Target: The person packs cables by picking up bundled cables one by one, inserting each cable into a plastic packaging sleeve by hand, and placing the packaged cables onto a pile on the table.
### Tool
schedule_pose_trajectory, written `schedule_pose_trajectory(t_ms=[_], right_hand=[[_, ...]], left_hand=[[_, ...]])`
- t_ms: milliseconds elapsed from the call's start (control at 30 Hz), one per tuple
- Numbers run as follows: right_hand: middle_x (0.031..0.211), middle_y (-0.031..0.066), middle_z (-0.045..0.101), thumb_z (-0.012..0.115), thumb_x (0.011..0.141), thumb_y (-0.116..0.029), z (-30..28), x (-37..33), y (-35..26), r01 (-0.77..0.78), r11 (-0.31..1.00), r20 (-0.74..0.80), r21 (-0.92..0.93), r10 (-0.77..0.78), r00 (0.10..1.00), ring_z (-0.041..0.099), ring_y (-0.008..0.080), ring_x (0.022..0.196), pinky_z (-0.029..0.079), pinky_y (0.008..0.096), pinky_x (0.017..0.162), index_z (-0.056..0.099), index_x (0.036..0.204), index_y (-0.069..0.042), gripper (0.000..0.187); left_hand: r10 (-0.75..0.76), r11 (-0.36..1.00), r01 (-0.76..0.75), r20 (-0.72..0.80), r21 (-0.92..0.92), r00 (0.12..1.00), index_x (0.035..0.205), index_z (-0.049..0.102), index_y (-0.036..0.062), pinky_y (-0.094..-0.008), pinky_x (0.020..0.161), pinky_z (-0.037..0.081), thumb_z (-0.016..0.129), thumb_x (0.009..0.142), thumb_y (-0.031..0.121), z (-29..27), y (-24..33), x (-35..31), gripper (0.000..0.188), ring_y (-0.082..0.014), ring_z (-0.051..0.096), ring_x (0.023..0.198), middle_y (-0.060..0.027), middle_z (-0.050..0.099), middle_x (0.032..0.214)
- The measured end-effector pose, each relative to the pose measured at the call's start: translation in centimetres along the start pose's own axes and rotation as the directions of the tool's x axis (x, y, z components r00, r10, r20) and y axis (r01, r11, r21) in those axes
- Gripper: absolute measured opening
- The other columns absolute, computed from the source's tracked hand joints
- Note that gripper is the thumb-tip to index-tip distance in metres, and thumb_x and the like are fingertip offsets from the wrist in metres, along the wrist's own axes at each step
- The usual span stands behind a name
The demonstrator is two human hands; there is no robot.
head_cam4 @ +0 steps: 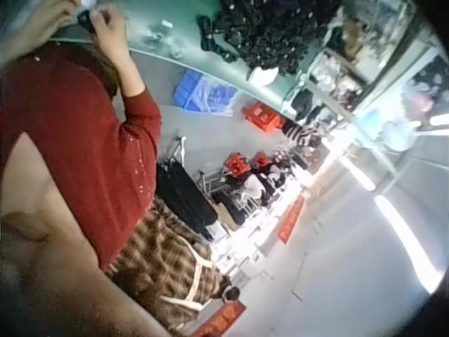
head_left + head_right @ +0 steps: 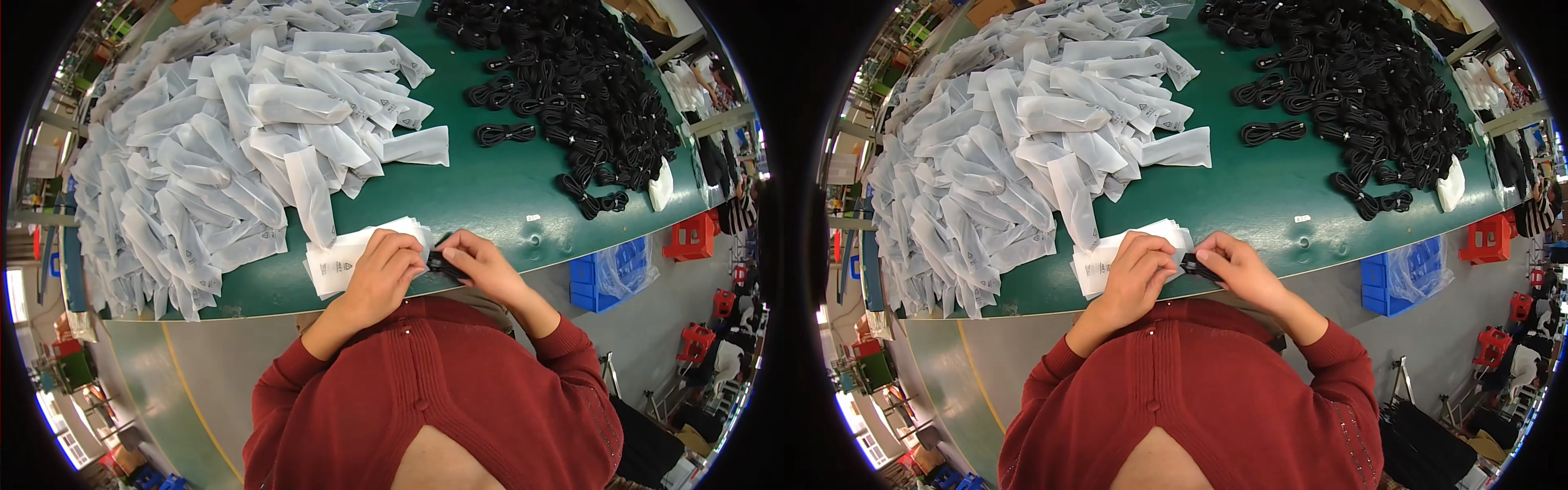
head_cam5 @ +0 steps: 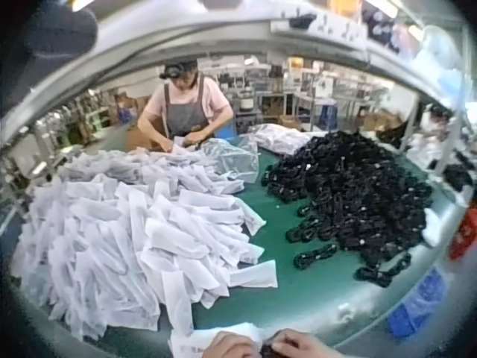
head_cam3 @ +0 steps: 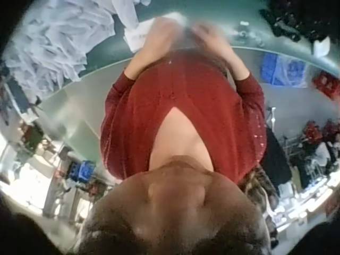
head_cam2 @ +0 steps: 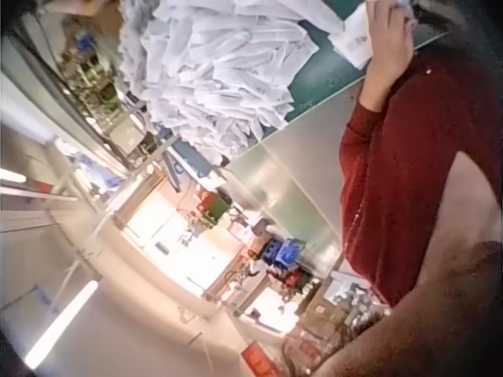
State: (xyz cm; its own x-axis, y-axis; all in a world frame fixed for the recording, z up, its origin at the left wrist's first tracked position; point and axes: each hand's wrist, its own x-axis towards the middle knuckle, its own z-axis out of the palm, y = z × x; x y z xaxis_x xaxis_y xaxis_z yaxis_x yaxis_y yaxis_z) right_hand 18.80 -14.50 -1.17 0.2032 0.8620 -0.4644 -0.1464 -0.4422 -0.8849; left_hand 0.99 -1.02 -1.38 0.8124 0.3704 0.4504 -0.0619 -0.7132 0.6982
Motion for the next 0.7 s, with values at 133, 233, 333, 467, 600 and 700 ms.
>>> schedule_pose_trajectory(t_ms=[133,233,333,467,600,700], right_hand=[[0.089,0.0052,0.057,0.070,0.088,-0.003,1.2,0.6,-0.2,0.666,0.555,0.035,-0.498,-0.755,0.655,0.057,0.0140,0.078,0.047,0.0256,0.067,0.070,0.109,-0.005,0.021],[0.095,0.0090,0.057,0.076,0.081,0.000,0.6,1.2,-1.4,0.749,0.446,0.109,-0.490,-0.821,0.561,0.059,0.0193,0.082,0.050,0.0295,0.070,0.070,0.108,-0.004,0.028],[0.095,0.0096,0.058,0.079,0.081,-0.003,0.0,2.1,-1.0,0.814,0.423,0.075,-0.399,-0.869,0.489,0.058,0.0175,0.076,0.050,0.0295,0.067,0.061,0.111,-0.002,0.035],[0.092,0.0084,0.059,0.083,0.080,-0.008,1.5,2.7,-1.2,0.628,0.632,-0.179,-0.454,-0.755,0.630,0.057,0.0140,0.069,0.050,0.0259,0.061,0.046,0.108,-0.003,0.047],[0.103,0.0103,0.058,0.078,0.081,-0.002,1.4,3.5,-5.2,0.841,0.467,0.065,-0.273,-0.863,0.501,0.060,0.0133,0.081,0.049,0.0251,0.068,0.057,0.118,-0.001,0.042],[0.095,0.0099,0.059,0.070,0.084,-0.001,-2.3,5.3,-5.9,0.626,0.432,-0.174,-0.649,-0.886,0.431,0.058,0.0200,0.073,0.048,0.0300,0.062,0.061,0.112,-0.002,0.030]], left_hand=[[-0.081,0.997,0.079,-0.079,-0.024,0.994,0.088,0.061,0.0044,-0.0386,0.082,0.046,0.072,0.076,-0.002,-0.4,-0.2,0.6,0.018,-0.0291,0.055,0.095,-0.0092,0.062,0.106],[-0.156,0.985,0.147,-0.104,-0.086,0.982,0.088,0.062,0.0047,-0.0369,0.082,0.046,0.071,0.079,0.000,-1.1,-0.1,1.5,0.014,-0.0276,0.056,0.096,-0.0090,0.062,0.107],[-0.305,0.938,0.291,-0.052,-0.187,0.951,0.088,0.062,0.0042,-0.0320,0.084,0.045,0.069,0.084,0.003,-2.4,0.1,2.7,0.008,-0.0213,0.056,0.098,-0.0076,0.062,0.106],[-0.360,0.843,0.331,0.014,-0.423,0.933,0.089,0.062,0.0028,-0.0319,0.087,0.046,0.068,0.085,0.003,-2.4,-0.2,3.2,0.007,-0.0201,0.058,0.100,-0.0093,0.061,0.109],[-0.352,0.771,0.262,-0.046,-0.581,0.935,0.098,0.063,0.0038,-0.0289,0.093,0.046,0.061,0.095,0.004,-3.9,-1.1,4.0,0.004,-0.0168,0.059,0.104,-0.0067,0.062,0.115],[-0.461,0.481,0.147,-0.107,-0.864,0.881,0.115,0.063,-0.0009,-0.0306,0.096,0.046,0.057,0.101,0.014,-9.5,-2.0,7.4,0.021,-0.0187,0.063,0.105,-0.0118,0.067,0.119]])
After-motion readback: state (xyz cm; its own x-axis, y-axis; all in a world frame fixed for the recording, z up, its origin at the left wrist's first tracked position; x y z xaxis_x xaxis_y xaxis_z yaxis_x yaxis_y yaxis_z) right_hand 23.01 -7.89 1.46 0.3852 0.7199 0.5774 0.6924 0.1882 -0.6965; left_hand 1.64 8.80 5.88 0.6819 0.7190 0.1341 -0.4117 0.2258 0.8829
